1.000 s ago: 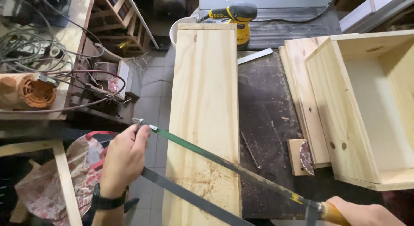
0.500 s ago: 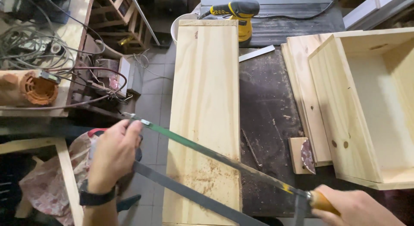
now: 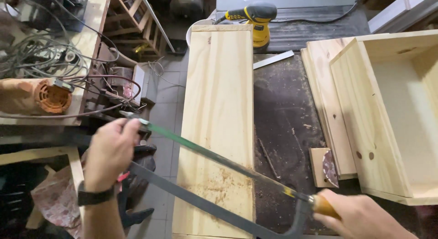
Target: Sawing a wooden board with a hand saw and then sanding the cut edges to smooth them.
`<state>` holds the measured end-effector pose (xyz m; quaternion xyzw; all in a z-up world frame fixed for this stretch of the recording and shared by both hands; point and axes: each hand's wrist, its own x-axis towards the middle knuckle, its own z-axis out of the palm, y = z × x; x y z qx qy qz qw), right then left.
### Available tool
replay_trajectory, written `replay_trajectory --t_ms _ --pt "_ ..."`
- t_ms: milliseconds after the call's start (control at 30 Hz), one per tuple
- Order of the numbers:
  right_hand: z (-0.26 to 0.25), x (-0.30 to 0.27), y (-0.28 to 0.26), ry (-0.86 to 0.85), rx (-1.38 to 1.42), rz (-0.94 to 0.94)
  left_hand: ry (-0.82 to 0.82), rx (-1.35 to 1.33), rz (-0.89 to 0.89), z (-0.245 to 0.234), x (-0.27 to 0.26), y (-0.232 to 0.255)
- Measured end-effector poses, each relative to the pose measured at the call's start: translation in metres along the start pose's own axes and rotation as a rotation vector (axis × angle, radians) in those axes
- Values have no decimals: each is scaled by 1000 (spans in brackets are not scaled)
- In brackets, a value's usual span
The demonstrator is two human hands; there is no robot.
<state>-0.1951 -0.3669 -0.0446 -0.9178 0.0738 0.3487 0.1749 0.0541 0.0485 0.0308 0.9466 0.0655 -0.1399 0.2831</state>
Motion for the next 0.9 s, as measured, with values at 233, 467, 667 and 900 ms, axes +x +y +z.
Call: replay_trajectory --t_ms 233,467,667,900 --pt "8 -26 18 1 -81 183 16 -119 21 31 -7 0" --pt "13 12 10 253 -82 -333 14 -188 32 7 10 -22" --pt "1 -38 5 99 -82 151 32 -196 90 37 -2 0" --pt "7 10 2 280 -101 -284 73 -106 46 3 14 -27"
